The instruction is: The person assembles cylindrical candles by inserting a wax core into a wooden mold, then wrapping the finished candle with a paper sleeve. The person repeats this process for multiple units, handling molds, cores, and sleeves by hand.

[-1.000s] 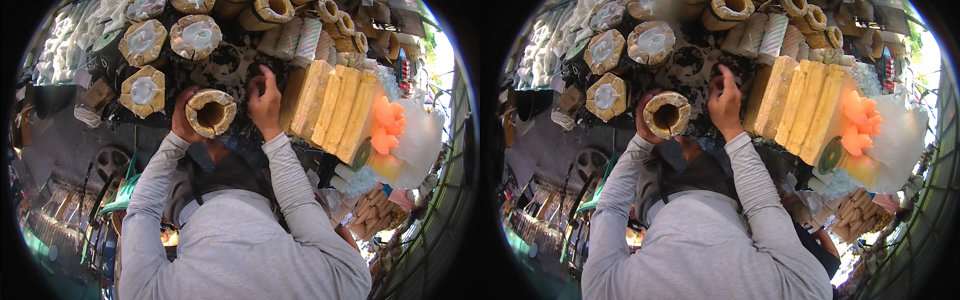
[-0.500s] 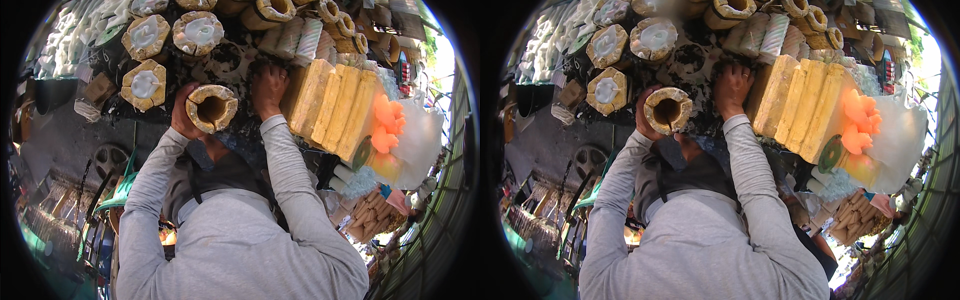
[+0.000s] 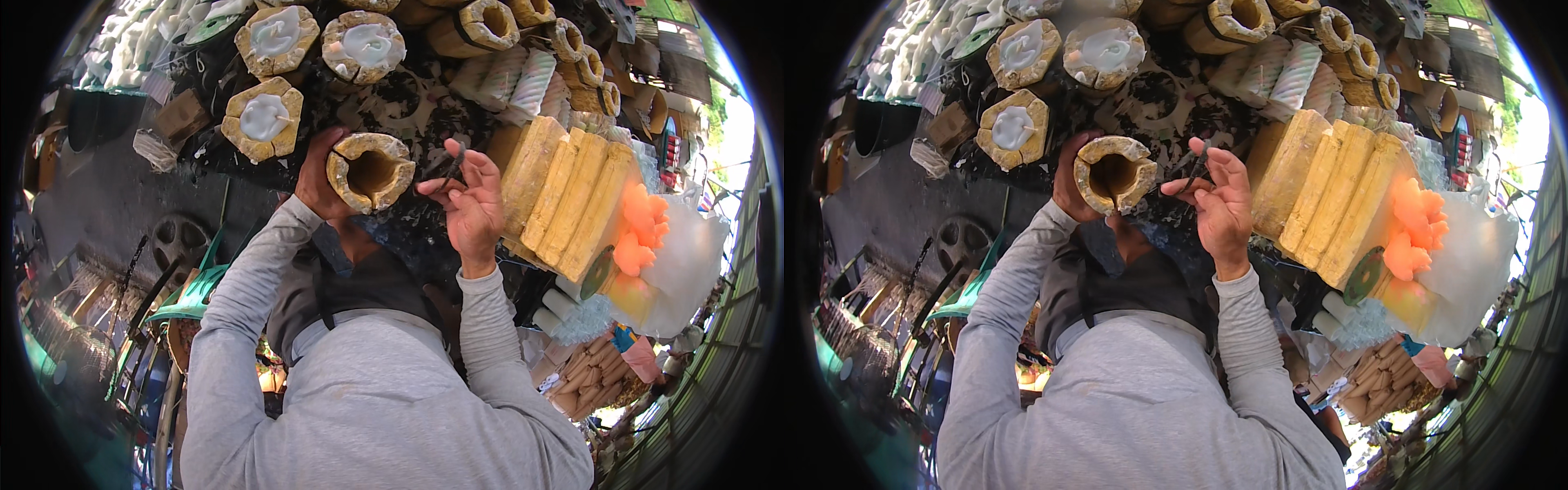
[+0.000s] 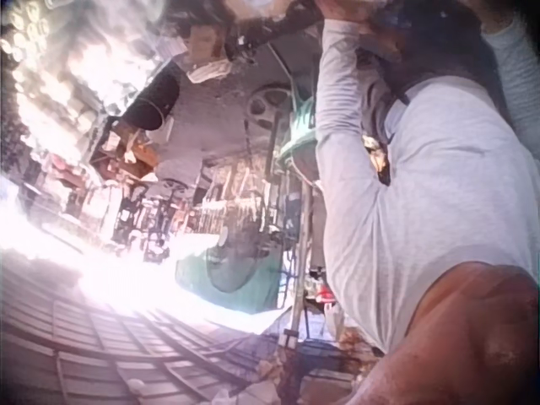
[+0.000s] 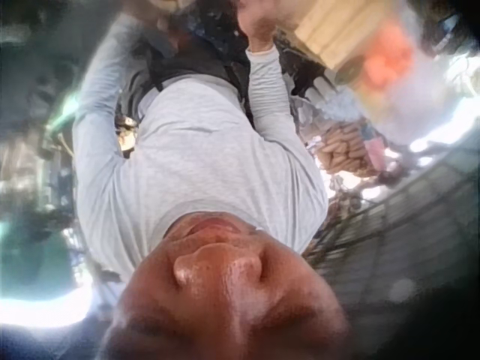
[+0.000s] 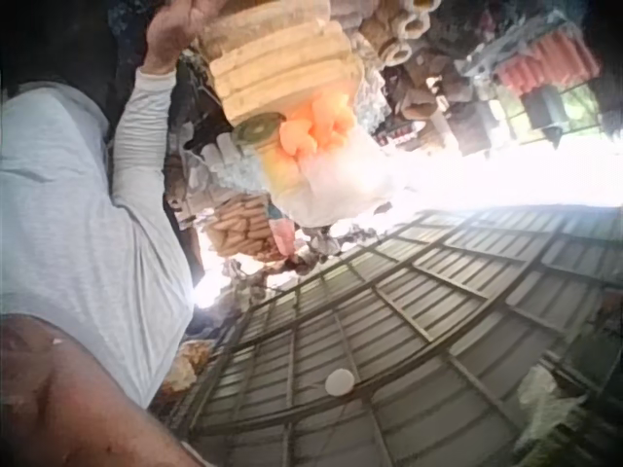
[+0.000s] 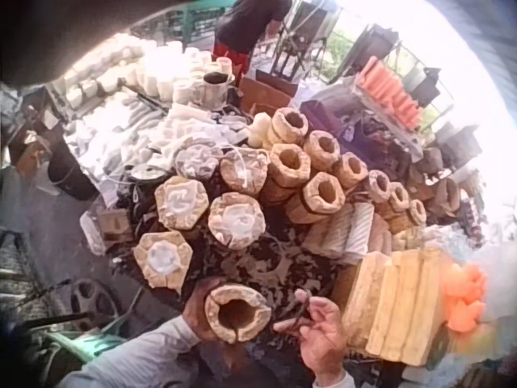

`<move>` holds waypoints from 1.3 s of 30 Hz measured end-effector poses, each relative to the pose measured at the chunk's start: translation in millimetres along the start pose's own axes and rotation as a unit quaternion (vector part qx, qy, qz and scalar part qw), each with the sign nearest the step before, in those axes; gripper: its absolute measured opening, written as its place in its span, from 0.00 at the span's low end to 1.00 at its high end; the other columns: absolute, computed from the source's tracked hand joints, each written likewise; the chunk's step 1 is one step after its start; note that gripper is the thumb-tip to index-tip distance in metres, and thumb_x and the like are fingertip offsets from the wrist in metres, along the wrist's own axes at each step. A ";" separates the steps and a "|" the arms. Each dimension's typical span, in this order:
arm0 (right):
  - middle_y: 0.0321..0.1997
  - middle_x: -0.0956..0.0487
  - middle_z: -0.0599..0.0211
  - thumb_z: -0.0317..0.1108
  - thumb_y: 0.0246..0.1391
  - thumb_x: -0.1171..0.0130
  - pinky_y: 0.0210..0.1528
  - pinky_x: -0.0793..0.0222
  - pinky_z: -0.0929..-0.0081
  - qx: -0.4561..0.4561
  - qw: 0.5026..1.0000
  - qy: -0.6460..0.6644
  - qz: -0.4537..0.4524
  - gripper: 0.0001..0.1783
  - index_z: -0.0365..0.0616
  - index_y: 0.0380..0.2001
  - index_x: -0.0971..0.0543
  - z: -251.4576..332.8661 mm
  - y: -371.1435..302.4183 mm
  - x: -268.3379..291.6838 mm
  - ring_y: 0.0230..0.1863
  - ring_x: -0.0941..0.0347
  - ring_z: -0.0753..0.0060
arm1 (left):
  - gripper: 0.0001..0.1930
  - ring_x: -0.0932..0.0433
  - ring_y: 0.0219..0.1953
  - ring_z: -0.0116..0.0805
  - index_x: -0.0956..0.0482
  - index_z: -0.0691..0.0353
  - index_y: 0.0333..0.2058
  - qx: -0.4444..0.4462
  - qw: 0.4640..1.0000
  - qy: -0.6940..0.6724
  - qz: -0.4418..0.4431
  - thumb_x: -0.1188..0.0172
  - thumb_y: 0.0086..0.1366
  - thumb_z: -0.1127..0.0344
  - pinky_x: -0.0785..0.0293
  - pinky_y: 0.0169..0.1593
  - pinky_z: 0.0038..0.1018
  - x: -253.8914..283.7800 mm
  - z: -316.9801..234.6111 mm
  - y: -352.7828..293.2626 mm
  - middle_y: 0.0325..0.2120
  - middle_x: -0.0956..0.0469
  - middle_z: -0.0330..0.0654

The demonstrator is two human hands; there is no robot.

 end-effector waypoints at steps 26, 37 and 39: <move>0.64 0.25 0.39 0.48 0.44 0.15 0.66 0.30 0.47 0.369 0.716 -0.570 0.163 0.58 0.36 0.69 0.39 -10.4 22.3 -102.1 0.63 0.27 0.36 | 0.60 0.21 0.60 0.58 0.39 0.61 0.69 -0.076 0.996 0.042 0.010 0.12 0.40 0.55 0.24 0.63 0.46 1.3 -19.1 16.7 0.61 0.25 0.55; 0.40 0.16 0.54 0.39 0.43 0.22 0.38 0.20 0.55 0.308 0.615 -0.706 0.166 0.49 0.38 0.68 0.32 7.5 42.9 -155.6 0.36 0.18 0.46 | 0.51 0.28 0.64 0.64 0.39 0.60 0.70 -0.045 0.992 0.116 0.013 0.21 0.50 0.59 0.29 0.68 0.50 -7.0 -32.0 21.5 0.65 0.31 0.59; 0.39 0.16 0.54 0.36 0.44 0.26 0.38 0.20 0.55 0.246 0.577 -0.763 0.159 0.44 0.38 0.66 0.30 3.0 44.7 -166.7 0.37 0.18 0.45 | 0.51 0.29 0.66 0.63 0.37 0.59 0.70 -0.034 0.992 0.125 0.011 0.20 0.49 0.58 0.32 0.70 0.49 -5.1 -36.2 21.8 0.65 0.31 0.59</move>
Point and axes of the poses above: each hand's wrist, its own y-axis towards the middle knuckle, its own x-axis out of the back of the hand, z = x × y, the point moved 4 cm from there along y, towards the middle knuckle
